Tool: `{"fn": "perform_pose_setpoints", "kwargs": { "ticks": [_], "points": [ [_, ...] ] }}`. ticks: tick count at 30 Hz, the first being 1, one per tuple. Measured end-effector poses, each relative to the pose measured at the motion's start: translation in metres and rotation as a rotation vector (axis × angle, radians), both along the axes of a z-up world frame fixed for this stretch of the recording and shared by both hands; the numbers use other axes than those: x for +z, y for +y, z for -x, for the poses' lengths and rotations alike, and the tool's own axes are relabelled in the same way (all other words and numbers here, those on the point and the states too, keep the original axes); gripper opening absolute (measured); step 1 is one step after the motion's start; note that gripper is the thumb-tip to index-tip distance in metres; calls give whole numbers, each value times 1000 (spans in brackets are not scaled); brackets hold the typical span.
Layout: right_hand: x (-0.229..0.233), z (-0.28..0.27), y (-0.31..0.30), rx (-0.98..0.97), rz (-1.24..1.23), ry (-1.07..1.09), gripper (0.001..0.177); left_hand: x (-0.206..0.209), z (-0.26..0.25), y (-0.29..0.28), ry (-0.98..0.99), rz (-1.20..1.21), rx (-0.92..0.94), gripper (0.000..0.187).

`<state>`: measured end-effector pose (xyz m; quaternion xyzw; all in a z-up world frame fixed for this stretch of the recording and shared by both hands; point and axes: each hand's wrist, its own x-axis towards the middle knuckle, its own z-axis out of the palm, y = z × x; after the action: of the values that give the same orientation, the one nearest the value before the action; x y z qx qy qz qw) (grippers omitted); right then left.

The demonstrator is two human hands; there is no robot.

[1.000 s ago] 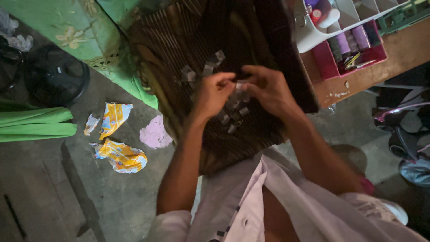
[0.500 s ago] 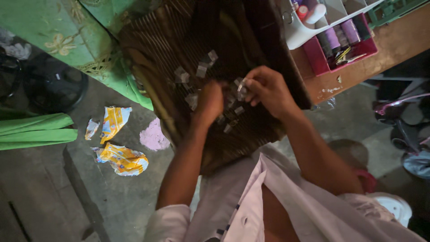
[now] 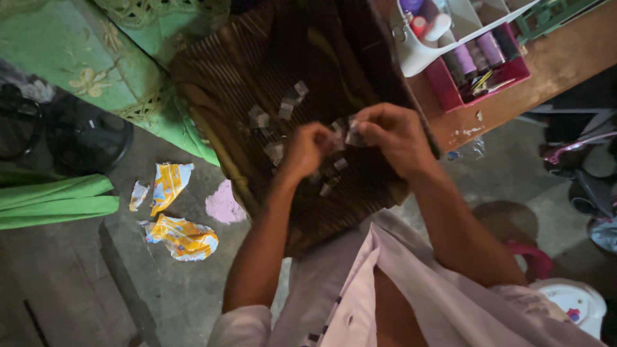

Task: The person repeatedly picks up small wrapped items from a striped cushion, unwraps them, and places them into compartments of a white organizer on a wooden table. The person also handles a beaded bracelet, placing it into the organizer. The task continues with repeated unwrapping and sorting of small items.

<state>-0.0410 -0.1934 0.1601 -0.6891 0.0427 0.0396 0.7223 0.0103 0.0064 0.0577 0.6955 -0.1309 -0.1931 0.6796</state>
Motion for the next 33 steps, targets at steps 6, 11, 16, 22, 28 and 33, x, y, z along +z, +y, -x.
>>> {"fn": "perform_pose_setpoints", "kwargs": {
  "ticks": [6,11,16,22,28,33],
  "points": [
    [40,8,-14,-84,37,33,25,95,-3,-7,84,173,6,21],
    [53,14,-29,-17,77,-10,29,132,4,-25,145,255,-147,20],
    [45,23,-44,-81,11,-25,16,133,4,-48,174,327,-137,24],
    [39,33,-54,-295,-119,-103,14,140,8,-78,194,323,-67,25],
    [44,45,-89,-418,-239,-132,14,157,5,-111,171,162,-101,24],
    [56,48,-129,-378,-1,-236,19,161,5,-152,-7,168,-199,26]
  ]
}}
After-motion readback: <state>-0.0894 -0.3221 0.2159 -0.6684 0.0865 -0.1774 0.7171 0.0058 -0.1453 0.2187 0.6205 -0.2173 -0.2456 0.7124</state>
